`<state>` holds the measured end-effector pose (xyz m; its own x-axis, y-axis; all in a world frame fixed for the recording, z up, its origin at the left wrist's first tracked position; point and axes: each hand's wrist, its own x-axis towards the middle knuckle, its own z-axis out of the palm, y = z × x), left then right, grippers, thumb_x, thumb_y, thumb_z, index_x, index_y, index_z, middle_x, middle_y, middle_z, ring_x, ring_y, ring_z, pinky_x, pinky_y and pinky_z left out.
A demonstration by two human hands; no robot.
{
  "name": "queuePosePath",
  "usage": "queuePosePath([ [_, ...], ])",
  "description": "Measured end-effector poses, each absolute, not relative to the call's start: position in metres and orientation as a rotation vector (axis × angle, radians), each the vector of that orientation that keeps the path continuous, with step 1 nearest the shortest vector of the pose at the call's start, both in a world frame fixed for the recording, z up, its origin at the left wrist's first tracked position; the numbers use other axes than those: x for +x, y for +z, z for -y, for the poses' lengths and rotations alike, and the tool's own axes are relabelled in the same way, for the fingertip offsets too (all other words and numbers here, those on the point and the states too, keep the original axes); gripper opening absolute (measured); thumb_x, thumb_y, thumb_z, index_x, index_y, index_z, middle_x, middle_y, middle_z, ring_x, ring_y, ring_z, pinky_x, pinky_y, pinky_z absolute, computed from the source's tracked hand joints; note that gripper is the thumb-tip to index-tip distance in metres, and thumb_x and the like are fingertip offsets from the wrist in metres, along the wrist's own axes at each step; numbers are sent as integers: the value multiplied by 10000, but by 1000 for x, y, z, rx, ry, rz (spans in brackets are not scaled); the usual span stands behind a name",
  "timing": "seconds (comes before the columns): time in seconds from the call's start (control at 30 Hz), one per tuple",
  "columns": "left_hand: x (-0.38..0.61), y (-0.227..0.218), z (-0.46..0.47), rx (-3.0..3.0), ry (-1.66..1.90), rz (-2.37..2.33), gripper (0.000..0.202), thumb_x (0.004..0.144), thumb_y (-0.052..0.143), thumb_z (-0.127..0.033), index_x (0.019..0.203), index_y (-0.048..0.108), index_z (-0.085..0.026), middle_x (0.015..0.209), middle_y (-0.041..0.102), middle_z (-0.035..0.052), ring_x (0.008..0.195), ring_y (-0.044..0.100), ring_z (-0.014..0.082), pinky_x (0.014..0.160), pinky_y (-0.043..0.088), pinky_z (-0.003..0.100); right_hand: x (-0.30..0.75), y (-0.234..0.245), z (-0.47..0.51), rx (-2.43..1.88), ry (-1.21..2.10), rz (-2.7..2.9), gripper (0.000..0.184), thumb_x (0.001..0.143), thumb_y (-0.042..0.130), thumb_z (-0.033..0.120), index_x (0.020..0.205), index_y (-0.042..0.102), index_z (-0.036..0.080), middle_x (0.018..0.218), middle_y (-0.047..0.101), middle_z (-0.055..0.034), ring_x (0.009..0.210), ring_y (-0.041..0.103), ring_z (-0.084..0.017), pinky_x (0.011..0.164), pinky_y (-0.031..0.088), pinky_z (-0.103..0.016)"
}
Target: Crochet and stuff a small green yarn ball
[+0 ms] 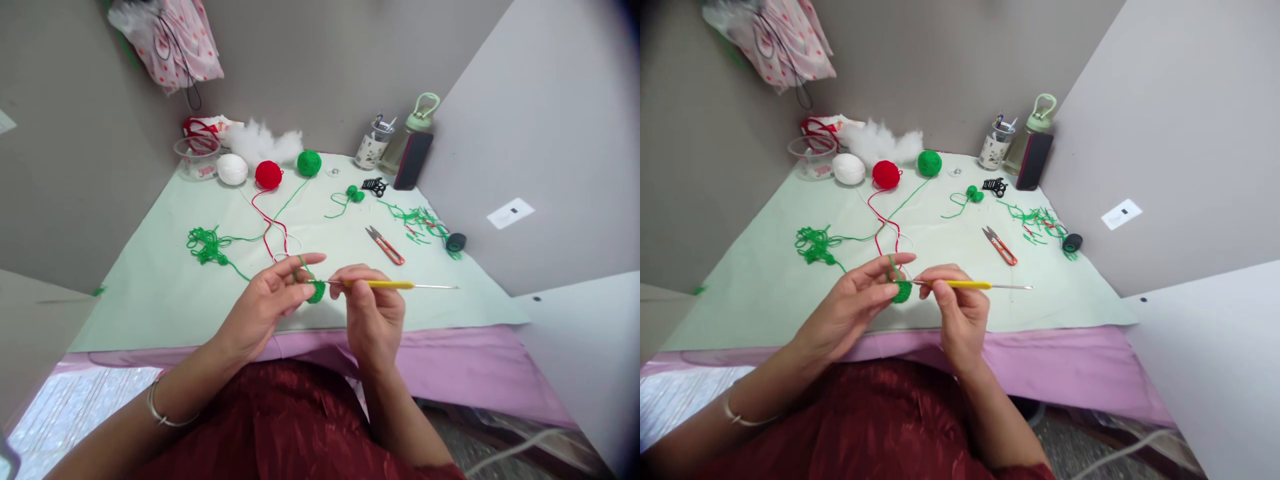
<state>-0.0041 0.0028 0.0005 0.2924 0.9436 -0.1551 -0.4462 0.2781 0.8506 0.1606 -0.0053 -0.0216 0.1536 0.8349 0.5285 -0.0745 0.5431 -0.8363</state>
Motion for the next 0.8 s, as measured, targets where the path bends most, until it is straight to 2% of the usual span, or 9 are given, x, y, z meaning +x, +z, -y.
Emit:
queuePosePath([
  [0.13,0,-3,1,885,1100,-771,367,824,843,-270,1189,803,-284,890,619,-2,816,523,116,741,416,238,158,-21,6,-802,713,1338,173,1011,612,233,1006,784,252,934,771,-46,810,694,-174,699,585,-337],
  [0.27,0,-1,-1,836,1067,-781,576,793,867,-257,1348,713,-277,904,650,-1,812,539,124,697,394,244,160,-19,10,-793,659,1414,166,1006,617,238,1007,783,249,896,750,-44,813,699,-180,737,602,-358],
  [0.33,-2,0,-4,792,1004,-754,623,790,866,-251,1386,686,-262,900,657,6,833,549,128,706,391,242,162,-19,8,-787,735,1340,168,1014,608,281,988,768,239,878,735,-40,758,696,-170,703,603,-349],
  [0.43,-6,1,-7,727,910,-671,567,766,883,-254,1314,740,-245,850,598,-13,804,530,106,762,417,234,167,-19,1,-789,886,1166,194,1004,620,350,924,735,216,821,702,-25,626,650,-134,605,577,-299],
  [0.57,-3,-1,-6,729,933,-641,460,756,888,-242,1206,794,-242,831,573,-24,793,536,97,821,451,238,169,-20,-5,-729,1086,1078,206,978,652,375,869,718,212,758,663,-4,564,586,-106,544,523,-252],
  [0.67,3,-3,-3,819,1008,-704,420,767,885,-246,1177,792,-247,878,655,-3,871,607,136,865,472,266,164,-21,-2,-721,1067,1187,185,988,644,352,896,752,232,815,698,-21,678,635,-138,631,557,-287],
  [0.73,5,-4,-2,882,1042,-738,413,778,883,-268,1179,784,-249,913,701,14,892,626,158,818,478,268,161,-22,3,-782,890,1308,154,990,649,311,950,784,250,906,748,-43,817,682,-175,737,583,-334],
  [0.8,5,-6,-1,929,1071,-775,373,824,850,-304,1189,785,-254,950,722,23,856,601,150,738,459,252,159,-21,6,-822,734,1361,158,994,642,255,1010,798,268,967,778,-45,872,696,-184,779,586,-350],
])
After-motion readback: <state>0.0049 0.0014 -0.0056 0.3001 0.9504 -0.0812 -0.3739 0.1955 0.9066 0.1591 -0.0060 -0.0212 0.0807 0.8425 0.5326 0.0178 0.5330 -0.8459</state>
